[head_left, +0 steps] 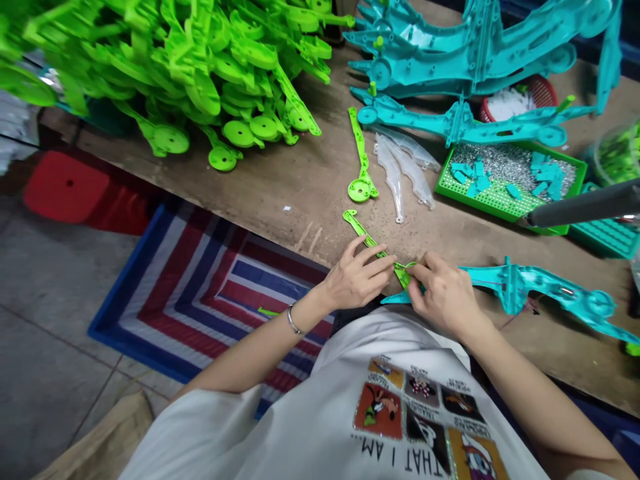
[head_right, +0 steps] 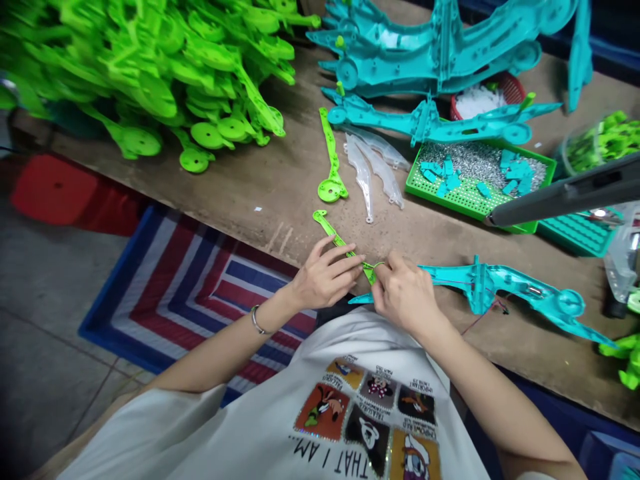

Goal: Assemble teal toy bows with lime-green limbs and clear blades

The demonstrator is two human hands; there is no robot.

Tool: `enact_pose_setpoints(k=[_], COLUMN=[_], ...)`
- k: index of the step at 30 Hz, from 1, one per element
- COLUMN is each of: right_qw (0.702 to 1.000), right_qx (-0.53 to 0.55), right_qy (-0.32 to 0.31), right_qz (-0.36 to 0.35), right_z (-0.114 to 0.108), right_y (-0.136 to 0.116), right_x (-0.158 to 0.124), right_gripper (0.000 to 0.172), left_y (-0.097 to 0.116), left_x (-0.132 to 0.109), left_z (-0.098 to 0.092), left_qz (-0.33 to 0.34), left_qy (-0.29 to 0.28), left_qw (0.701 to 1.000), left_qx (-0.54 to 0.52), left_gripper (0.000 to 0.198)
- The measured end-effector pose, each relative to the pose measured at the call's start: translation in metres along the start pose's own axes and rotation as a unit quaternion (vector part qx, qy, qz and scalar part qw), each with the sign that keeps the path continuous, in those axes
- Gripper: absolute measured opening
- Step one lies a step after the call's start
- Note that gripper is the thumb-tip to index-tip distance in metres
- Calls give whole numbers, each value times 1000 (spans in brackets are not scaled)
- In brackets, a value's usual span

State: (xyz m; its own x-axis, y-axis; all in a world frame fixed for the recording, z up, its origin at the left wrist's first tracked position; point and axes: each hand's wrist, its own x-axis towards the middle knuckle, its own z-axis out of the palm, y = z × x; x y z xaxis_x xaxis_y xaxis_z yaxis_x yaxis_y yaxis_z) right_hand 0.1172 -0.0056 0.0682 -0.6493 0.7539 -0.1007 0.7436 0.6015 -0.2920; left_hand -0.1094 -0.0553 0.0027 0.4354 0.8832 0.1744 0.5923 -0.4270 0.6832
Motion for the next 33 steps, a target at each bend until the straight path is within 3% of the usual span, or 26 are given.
enact_pose_setpoints(k=[6,13,22,27,31,33], right_qw=[998,992,989,990,989,988], right_qx=[49,125,140,125,131,138], right_qy=[-40,-10,23,44,45,36], right_qz=[24,4,45,53,59,52], right_z=[-8,-5,2,7,9,5], right_y=[7,7,26,27,28,32], right_x=[4,-9,-22,-17,-14,-14], right_gripper=[26,25,16,14,12,11], left_y=[2,15,17,38,58,63], left_x=[0,0,-1,6,11,11], left_z=[2,2,-1,-5,4,11], left_qz=[10,-9,14,31,57,47], left_qy=[-1,5,-18,-34,-43,-42], left_qw=[1000,1000,997,985,978,975], left_qx=[-2,1,69,167,196,214], left_gripper=[40,52,56,57,71,69])
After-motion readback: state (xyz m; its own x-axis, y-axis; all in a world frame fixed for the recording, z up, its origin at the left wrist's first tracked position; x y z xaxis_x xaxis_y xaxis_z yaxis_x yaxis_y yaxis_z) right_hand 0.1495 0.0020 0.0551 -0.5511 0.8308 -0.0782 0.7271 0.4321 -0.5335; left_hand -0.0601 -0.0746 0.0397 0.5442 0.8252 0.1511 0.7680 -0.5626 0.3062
